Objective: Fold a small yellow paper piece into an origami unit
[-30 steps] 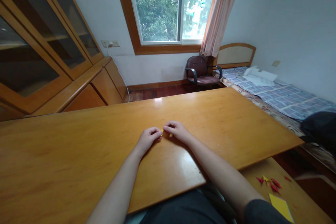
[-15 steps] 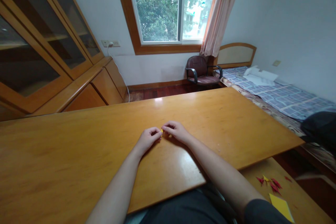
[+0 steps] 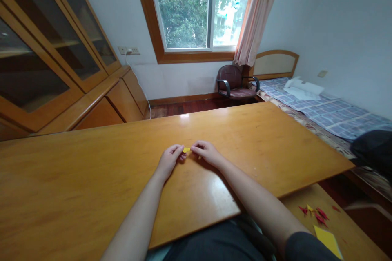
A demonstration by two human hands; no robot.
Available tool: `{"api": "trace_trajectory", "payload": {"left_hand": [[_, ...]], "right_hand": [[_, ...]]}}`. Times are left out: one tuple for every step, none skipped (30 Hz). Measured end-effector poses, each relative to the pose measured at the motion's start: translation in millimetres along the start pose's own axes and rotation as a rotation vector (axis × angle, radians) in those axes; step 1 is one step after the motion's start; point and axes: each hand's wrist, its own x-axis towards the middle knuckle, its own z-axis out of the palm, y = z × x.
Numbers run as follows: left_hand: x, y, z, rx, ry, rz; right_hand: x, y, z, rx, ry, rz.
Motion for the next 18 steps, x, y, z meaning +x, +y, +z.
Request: {"api": "trace_trajectory", "payload": {"left_hand": [[0.7,-1.5,-0.6,-0.017,0.007,0.009],[1.2,-2.9,-1.2,-0.039,0.011,0.015],[1.6,-4.0,-1.6,-0.060,0.015,0.019],[1.6,-4.7,-1.9,-0.075,0.017,0.021],[1.4,-4.9,-2.1,-0.080,0.018,0.023],[0.9,-4.8,-2.1,-0.077,0.022,0.025],[0.1,-4.5,-2.0,-0.069,0.027,0.028],[-0.8,-4.0,-2.0,-0.059,0.034,0.033],[-1.7,-3.5,-2.0,-0.050,0.038,0.040],[-2.7,-3.2,-2.1,-0.042,0.039,0.048],[-3.6,-3.0,-2.2,-0.033,0.033,0.057],[-4.4,-2.9,-2.5,-0.022,0.021,0.067],[-5.1,-2.9,-2.7,-0.009,0.004,0.076],[-5.7,-2.7,-3.0,0.003,-0.011,0.088],[-6.1,-2.3,-3.2,0.015,-0.027,0.101],[-6.3,-1.6,-3.3,0.026,-0.041,0.117],[-6.5,-0.6,-3.3,0.038,-0.055,0.137],[-6.6,0.7,-3.3,0.053,-0.067,0.161]], "right_hand": [[0.5,1.0,-0.3,0.013,0.002,0.005],[0.8,1.7,-0.6,0.026,0.004,0.010],[1.1,2.0,-0.9,0.036,0.007,0.015],[1.2,1.8,-1.3,0.044,0.013,0.019],[1.1,1.2,-1.6,0.049,0.020,0.022],[0.9,0.4,-1.9,0.055,0.025,0.025],[0.6,-0.6,-2.2,0.061,0.027,0.027],[0.3,-1.5,-2.5,0.069,0.024,0.029],[-0.1,-2.3,-2.8,0.079,0.017,0.030],[-0.4,-2.8,-3.1,0.090,0.009,0.031],[-0.6,-3.1,-3.3,0.100,0.001,0.032],[-0.8,-3.3,-3.6,0.108,-0.007,0.035],[-0.9,-3.3,-3.8,0.113,-0.011,0.038],[-1.0,-3.3,-4.1,0.115,-0.015,0.042],[-1.1,-3.4,-4.4,0.116,-0.021,0.046],[-1.3,-3.6,-4.7,0.117,-0.031,0.050],[-1.4,-4.0,-5.1,0.118,-0.043,0.054],[-1.5,-4.4,-5.4,0.119,-0.055,0.056]]}}
